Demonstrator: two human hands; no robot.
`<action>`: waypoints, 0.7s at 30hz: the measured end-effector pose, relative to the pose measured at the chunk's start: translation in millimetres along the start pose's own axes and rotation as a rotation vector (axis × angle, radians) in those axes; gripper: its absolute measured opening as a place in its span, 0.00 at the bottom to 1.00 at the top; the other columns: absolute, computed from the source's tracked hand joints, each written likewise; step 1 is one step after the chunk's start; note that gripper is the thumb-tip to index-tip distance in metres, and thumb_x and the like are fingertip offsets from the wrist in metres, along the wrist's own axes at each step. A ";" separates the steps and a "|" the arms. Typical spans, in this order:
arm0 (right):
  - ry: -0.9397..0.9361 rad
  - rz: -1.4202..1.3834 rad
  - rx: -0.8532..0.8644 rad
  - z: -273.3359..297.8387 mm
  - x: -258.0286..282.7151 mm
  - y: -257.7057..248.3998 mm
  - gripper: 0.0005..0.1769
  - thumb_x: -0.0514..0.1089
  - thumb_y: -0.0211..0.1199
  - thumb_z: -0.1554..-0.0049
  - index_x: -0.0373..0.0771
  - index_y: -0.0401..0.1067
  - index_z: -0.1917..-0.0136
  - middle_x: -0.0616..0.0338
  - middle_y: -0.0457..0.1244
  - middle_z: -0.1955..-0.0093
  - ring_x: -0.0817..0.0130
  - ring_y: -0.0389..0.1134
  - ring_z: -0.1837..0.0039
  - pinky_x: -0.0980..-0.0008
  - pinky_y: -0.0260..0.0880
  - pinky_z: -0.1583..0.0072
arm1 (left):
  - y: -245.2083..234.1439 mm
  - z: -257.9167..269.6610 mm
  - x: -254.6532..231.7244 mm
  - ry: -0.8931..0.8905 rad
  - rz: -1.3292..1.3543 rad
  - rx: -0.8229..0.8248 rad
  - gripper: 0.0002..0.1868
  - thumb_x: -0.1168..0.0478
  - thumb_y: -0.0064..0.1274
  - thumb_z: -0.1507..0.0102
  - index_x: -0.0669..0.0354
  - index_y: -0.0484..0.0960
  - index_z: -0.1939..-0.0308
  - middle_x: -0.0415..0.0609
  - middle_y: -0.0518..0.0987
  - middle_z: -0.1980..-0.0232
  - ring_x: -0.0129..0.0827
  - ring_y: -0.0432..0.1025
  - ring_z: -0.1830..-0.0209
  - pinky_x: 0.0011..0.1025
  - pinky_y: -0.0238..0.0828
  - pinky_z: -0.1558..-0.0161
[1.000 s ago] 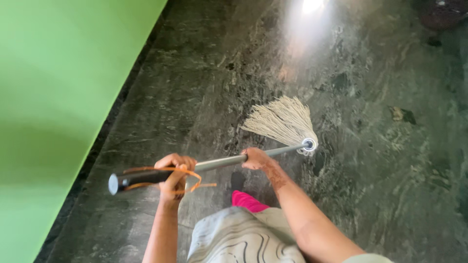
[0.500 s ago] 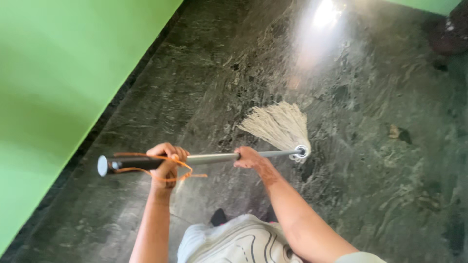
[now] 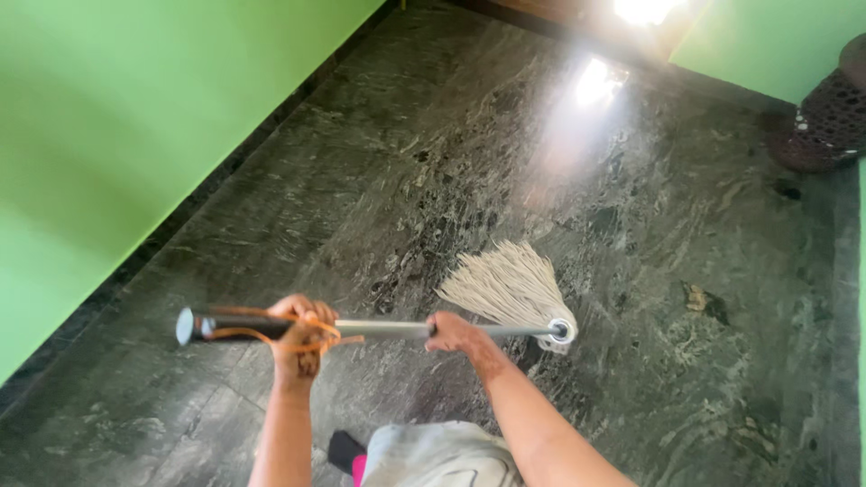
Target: The person mops the dark, patterned stone floor using a mop, moving the mop head back and forth while holding the long handle with both hands.
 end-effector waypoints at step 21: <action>0.104 -0.076 -0.055 205.2 -112.4 56.4 0.11 0.46 0.72 0.54 0.44 0.75 0.58 0.53 0.69 0.65 0.55 0.72 0.60 0.57 0.70 0.56 | 126.7 187.4 23.0 -0.159 -0.004 0.044 0.16 0.61 0.61 0.40 0.58 0.67 0.72 0.45 0.67 0.74 0.33 0.62 0.71 0.39 0.64 0.54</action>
Point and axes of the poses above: each hand's wrist, its own z-axis away from the middle knuckle, its own y-axis out of the palm, x = y × z, the point moved 8 cm from there along -z, towards the middle knuckle
